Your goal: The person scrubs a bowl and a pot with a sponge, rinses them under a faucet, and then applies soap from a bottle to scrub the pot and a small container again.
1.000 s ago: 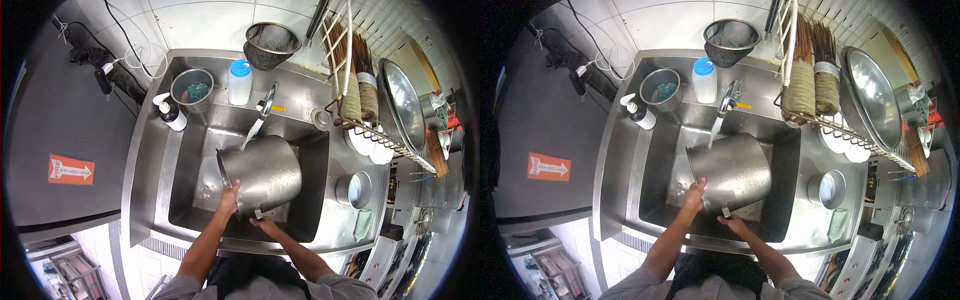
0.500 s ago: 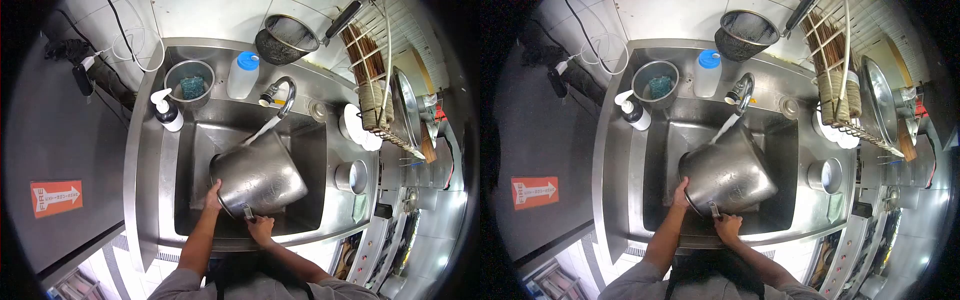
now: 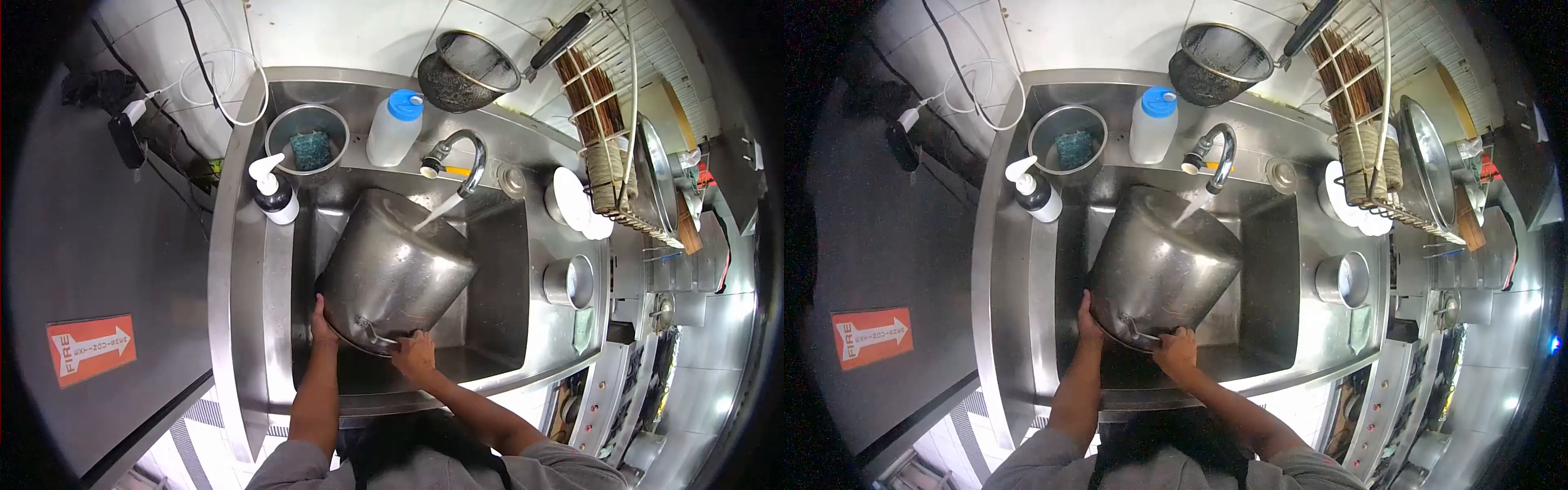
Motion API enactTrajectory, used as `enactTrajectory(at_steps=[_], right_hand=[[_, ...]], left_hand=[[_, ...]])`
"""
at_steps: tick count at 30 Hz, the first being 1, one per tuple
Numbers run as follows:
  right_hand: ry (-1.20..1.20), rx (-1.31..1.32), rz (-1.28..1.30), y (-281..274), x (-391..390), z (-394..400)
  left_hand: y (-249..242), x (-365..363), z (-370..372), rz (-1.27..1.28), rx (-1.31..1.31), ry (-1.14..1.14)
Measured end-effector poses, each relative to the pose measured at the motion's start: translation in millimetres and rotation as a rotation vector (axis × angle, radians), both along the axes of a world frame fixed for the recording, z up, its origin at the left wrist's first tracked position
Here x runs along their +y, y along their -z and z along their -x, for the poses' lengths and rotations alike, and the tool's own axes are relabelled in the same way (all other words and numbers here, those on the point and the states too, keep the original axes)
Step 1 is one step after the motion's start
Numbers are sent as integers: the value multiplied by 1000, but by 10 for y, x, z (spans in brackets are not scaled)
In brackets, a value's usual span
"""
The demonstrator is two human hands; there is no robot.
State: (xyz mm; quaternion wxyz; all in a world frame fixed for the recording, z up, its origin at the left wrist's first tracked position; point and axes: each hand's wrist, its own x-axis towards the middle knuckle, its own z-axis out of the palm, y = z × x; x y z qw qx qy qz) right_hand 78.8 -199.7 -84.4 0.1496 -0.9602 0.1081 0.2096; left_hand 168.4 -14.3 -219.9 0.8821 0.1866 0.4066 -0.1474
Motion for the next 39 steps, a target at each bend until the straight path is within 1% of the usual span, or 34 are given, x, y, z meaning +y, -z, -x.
enactTrajectory(at_steps=[1,2,3,4,5,7,10,11,12,13,14,15,16,17,18,19,21,22,23,24,25,26,27,28,30,31,32,33,34,35,36,37,38,39], right_hand=[[-21,-93,-12,0,-54,-33],[-27,-96,-9,42,-145,-52],[23,-68,-101,107,-261,-62],[72,-39,-192,52,-324,-121],[65,-39,-191,-18,-402,-168],[408,178,-460,-442,-475,-387],[394,183,-410,-91,-739,-334],[383,178,-408,11,-797,-325],[127,157,-272,14,-794,-362],[-125,136,-136,20,-786,-371],[-141,35,-129,28,-825,-459],[-154,-63,-125,-123,-801,-639],[-105,-254,-71,-262,-776,-801],[53,-232,-263,-521,-687,-1162],[72,-290,-495,-585,-706,-1452],[-139,-327,-468,-543,-800,-1793],[490,99,-1243,-550,-798,-2299],[490,97,-1243,-416,-879,-2426],[418,257,-1413,-211,-986,-2546],[333,421,-1576,-109,-1034,-2639],[323,419,-1576,-207,-987,-2682],[301,553,-1385,-306,-959,-2701],[281,678,-1187,-382,-934,-2709],[283,681,-1182,-332,-980,-2736],[-41,169,-947,-179,-1115,-2789],[-42,167,-943,-321,-1053,-2771],[-23,443,-904,-614,-916,-2720],[-1,717,-855,-786,-847,-2681],[4,716,-853,-638,-948,-2665],[-180,306,-664,-397,-1089,-2672],[-344,-103,-456,-250,-1190,-2677],[-332,-111,-458,-290,-1180,-2650],[-112,34,-768,-378,-1119,-2631],[120,185,-1074,-433,-1075,-2599]], left_hand=[[-14,-8,-26,2,-4,-5],[-26,-33,-49,46,-46,21],[-91,-68,-78,88,-86,46],[-172,-119,-139,90,-88,38],[-249,-192,-208,56,-105,89],[-519,-385,-353,-41,-185,152],[-708,-678,-539,-103,-236,215],[-760,-695,-535,-82,-314,210],[-767,-709,-528,-85,-319,200],[-771,-711,-477,-172,-312,280],[-775,-706,-431,-261,-307,359],[-513,-792,-319,-315,-328,392],[-524,-806,-195,-318,-317,394],[-581,-811,-79,-461,-407,605],[-657,-803,-41,-608,-509,813],[-768,-783,36,-611,-514,812],[-961,-769,242,-826,-691,996],[-813,-781,359,-826,-692,996],[-536,-791,448,-870,-623,1086],[-380,-792,458,-917,-552,1171],[-860,-742,318,-887,-578,1083],[-916,-755,141,-890,-580,1078],[-960,-769,-10,-816,-551,984],[-988,-794,-155,-738,-519,891],[-988,-931,-526,-656,-473,817],[-945,-957,-761,-729,-552,845],[-880,-988,-910,-802,-632,874],[-776,-1022,-937,-800,-639,874],[-693,-1051,-935,-820,-650,818],[-609,-1059,-936,-844,-664,764],[-679,-987,-890,-845,-672,772],[-828,-866,-776,-915,-687,787],[-898,-793,-680,-989,-701,803],[-867,-772,-567,-994,-707,820]])
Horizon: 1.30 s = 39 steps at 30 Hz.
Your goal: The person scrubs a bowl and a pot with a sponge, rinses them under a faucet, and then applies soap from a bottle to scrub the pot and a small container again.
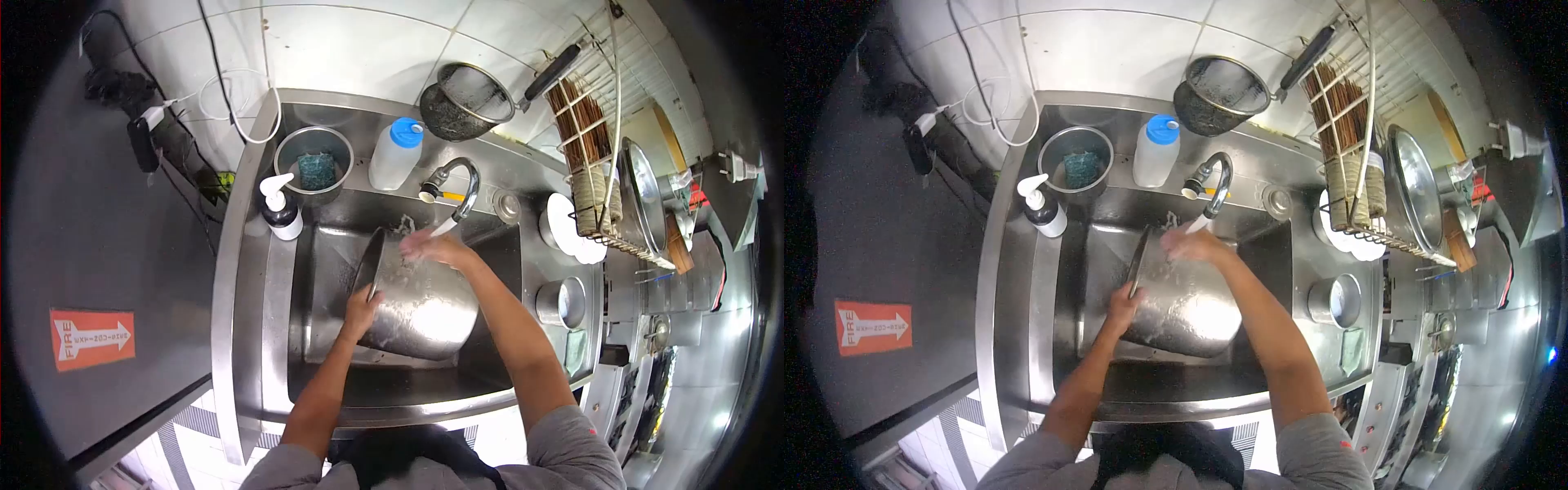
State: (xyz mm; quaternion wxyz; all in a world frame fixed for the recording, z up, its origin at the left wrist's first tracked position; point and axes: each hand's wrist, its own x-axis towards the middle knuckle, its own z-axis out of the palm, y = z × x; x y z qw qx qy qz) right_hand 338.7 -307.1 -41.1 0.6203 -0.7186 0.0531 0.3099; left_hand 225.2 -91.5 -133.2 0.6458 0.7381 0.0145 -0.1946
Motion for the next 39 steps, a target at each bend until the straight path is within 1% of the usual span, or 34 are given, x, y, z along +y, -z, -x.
enactTrajectory(at_steps=[1,2,3,4,5,6,7,8,9,10,11,12,13,14,16,17,18,19,21,22,23,24,26,27,28,29,30,31,33,35,36,37,38,39], right_hand=[[16,4,-12,6,-7,-10],[-63,-29,99,5,-15,-53],[-147,-63,213,0,-20,-67],[77,-259,139,4,-20,-49],[84,-261,136,11,-20,-84],[239,-537,298,-39,13,-138],[395,-811,461,-86,44,-158],[401,-813,459,-138,61,-147],[589,-780,292,-548,254,-77],[682,-755,204,-584,267,-76],[776,-735,114,-622,279,-75],[625,-1087,568,-342,165,-173],[427,-1409,1030,-138,107,-245],[352,-1303,1183,-67,135,-223],[328,-1246,1159,0,178,-261],[296,-1187,1148,29,181,-281],[276,-1190,1190,3,182,-268],[278,-1186,1194,-13,180,-236],[237,-1070,1338,-60,172,-194],[167,-1028,1355,-49,123,-193],[164,-1035,1358,-8,102,-196],[146,-1049,1400,44,93,-186],[112,-1066,1440,7,113,-138],[122,-1078,1440,149,94,-92],[140,-1084,1444,290,55,-83],[5,-638,1184,169,85,-123],[-90,-199,890,59,106,-122],[-481,-376,884,721,-115,-216],[68,-761,823,766,-94,97],[330,-770,776,661,-123,282],[367,-744,804,488,-209,465],[477,-829,784,270,-249,651],[577,-924,754,69,-291,802],[614,-973,863,-119,-462,954]], left_hand=[[43,29,150,9,-13,-53],[84,65,294,18,-26,-106],[111,74,403,10,-23,-92],[138,52,491,38,-39,-134],[162,20,563,68,-58,-178],[169,-14,631,124,-77,-229],[179,-44,689,121,-78,-225],[191,-76,720,146,-81,-300],[187,-93,721,172,-83,-374],[157,-90,710,169,-86,-370],[104,-76,696,205,-4,-387],[70,-53,687,238,76,-405],[83,-30,676,230,69,-405],[112,-7,661,222,119,-384],[76,44,629,206,162,-365],[60,57,623,136,114,-324],[27,62,616,69,70,-277],[15,72,562,69,71,-272],[1,106,249,517,323,-488],[-145,122,27,570,356,-473],[-291,145,-183,623,385,-459],[-216,137,-345,629,378,-460],[178,68,-671,435,371,-253],[384,60,-736,443,356,-249],[611,63,-721,275,252,-267],[725,-1,-711,110,144,-263],[416,-64,-577,155,149,-321],[81,-130,-372,197,171,-361],[231,-250,3,292,42,-431],[-136,-286,393,139,10,-313],[-117,-307,599,158,-55,-288],[-86,-283,811,176,-122,-280],[-10,-249,1015,176,-115,-262],[108,-211,1182,10,-88,-251]])
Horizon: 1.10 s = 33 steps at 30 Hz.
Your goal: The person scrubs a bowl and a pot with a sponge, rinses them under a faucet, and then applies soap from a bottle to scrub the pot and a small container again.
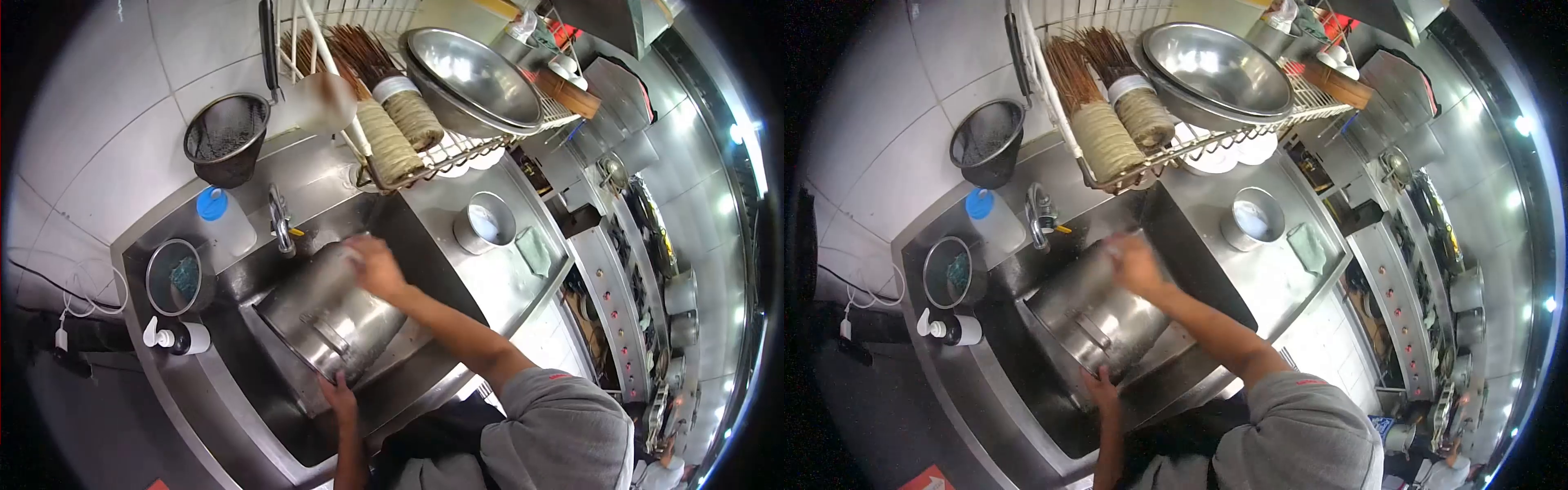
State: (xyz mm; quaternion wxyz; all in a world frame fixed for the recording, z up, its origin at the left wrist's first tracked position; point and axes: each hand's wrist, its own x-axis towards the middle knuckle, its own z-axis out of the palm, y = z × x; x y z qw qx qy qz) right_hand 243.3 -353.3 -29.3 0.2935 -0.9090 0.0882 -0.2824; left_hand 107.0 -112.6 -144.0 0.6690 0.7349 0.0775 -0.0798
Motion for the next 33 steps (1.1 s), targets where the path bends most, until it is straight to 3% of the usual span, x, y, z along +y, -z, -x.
enactTrajectory(at_steps=[1,2,3,4,6,7,8,10,11,12,15,16,20,22,24,28,29,31,33], right_hand=[[60,-39,89,-195,-246,176],[186,-121,107,-354,-466,286],[319,-156,336,-540,-696,432],[444,-211,375,-337,-1153,561],[564,113,428,-217,-1928,889],[545,432,227,-208,-2219,984],[541,426,218,-243,-2398,1026],[230,611,-470,-290,-2682,1060],[182,469,-819,-194,-2792,1063],[170,467,-832,-98,-2893,1117],[225,532,-410,-20,-2866,1190],[227,568,-207,-232,-2691,1191],[167,580,-56,-217,-2678,1213],[28,531,41,103,-2940,1251],[-34,707,71,251,-3101,1207],[24,1048,220,669,-3405,1093],[-6,1044,224,811,-3487,1119],[-134,920,490,1311,-3856,1187],[-117,906,422,932,-3541,1185]], left_hand=[[55,34,103,-166,49,-3],[32,79,139,-176,56,-8],[-28,143,139,-100,126,73],[-66,194,106,-24,190,156],[-65,188,-97,5,174,77],[-83,177,-221,45,154,-3],[-121,166,-350,37,147,-6],[-196,133,-526,-145,115,-83],[-228,77,-491,-67,13,-78],[-227,56,-479,-81,5,-85],[-288,-33,-425,-91,82,-60],[-229,-51,-411,-108,88,-91],[114,-113,-464,-122,167,-96],[-207,-266,-484,-252,226,-116],[127,-312,-457,-245,123,-239],[0,-343,-473,-127,172,-229],[3,-355,-484,-148,192,-209],[137,-319,-484,-108,285,-158],[96,-393,-446,-128,237,-194]])
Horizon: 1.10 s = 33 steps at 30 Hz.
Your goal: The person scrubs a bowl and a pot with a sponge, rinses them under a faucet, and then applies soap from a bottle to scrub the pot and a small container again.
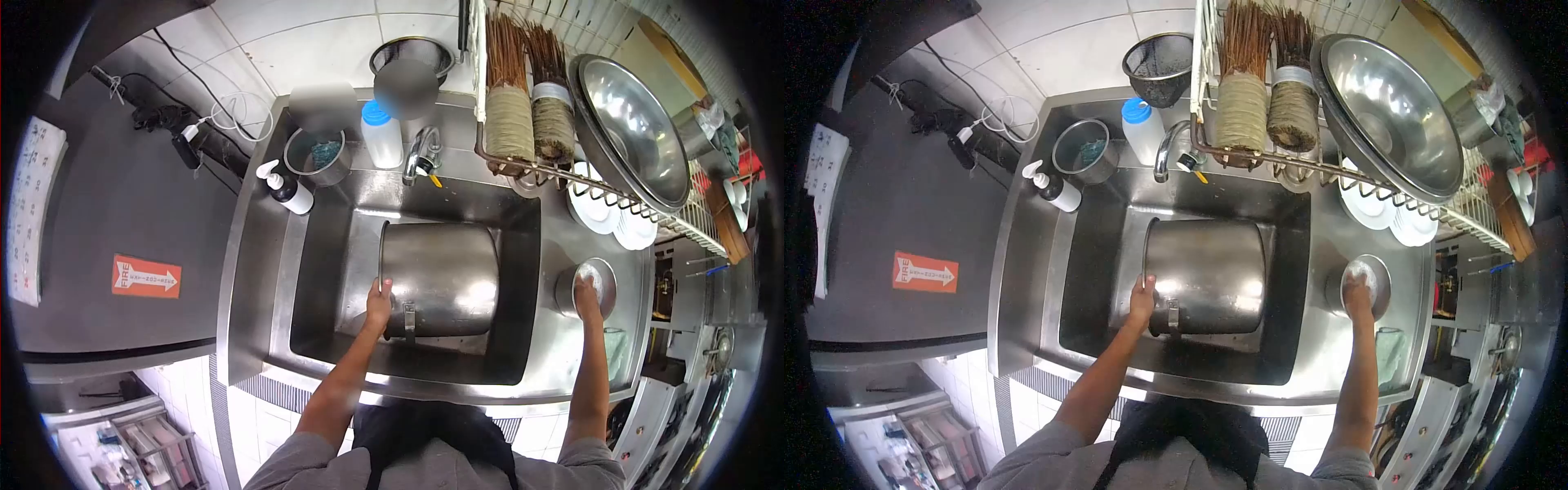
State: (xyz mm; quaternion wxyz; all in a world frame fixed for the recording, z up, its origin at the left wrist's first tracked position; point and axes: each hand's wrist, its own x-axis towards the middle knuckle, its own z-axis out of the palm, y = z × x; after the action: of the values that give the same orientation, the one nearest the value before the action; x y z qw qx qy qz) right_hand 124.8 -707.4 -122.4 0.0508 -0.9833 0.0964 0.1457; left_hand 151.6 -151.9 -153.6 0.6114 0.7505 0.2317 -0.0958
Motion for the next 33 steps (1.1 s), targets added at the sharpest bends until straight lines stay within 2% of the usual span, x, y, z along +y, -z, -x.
enactTrajectory(at_steps=[2,5,7,10,12,13,15,16,20,22,24,25,27,29,31,33], right_hand=[[109,-6,-76,-256,288,-31],[66,-14,-119,-514,485,-62],[-4,-31,-29,-519,453,-95],[-68,-171,-157,-880,539,-61],[-63,-473,-336,-1283,676,-44],[-71,-472,-347,-1391,668,-34],[279,-438,-374,-1513,670,46],[270,-442,-381,-1551,674,87],[271,-653,-288,-1538,652,253],[245,-720,-248,-1574,694,303],[280,-826,44,-1690,802,338],[285,-825,48,-1642,781,381],[573,-779,98,-1429,652,449],[577,-767,134,-1121,412,533],[589,-747,173,-1121,442,475],[1022,-408,-610,-1189,465,439]], left_hand=[[-35,-75,23,-25,-45,-25],[-81,-165,52,-47,-65,-17],[-207,-184,-14,-91,-14,-19],[-424,-173,-110,-138,44,-13],[-394,-155,-164,-182,42,-27],[-364,-115,-171,-224,39,-41],[-300,-58,-176,-216,38,-51],[-333,-59,-204,-192,35,-48],[-535,-54,-286,-137,-43,-114],[-431,86,-396,-221,-246,-140],[-463,193,-505,-217,-279,-133],[-576,206,-564,-213,-314,-137],[-734,210,-622,-190,-293,-152],[-791,241,-632,-194,-368,-136],[-913,226,-560,-214,-379,-120],[-1001,103,-426,-212,-378,-67]])
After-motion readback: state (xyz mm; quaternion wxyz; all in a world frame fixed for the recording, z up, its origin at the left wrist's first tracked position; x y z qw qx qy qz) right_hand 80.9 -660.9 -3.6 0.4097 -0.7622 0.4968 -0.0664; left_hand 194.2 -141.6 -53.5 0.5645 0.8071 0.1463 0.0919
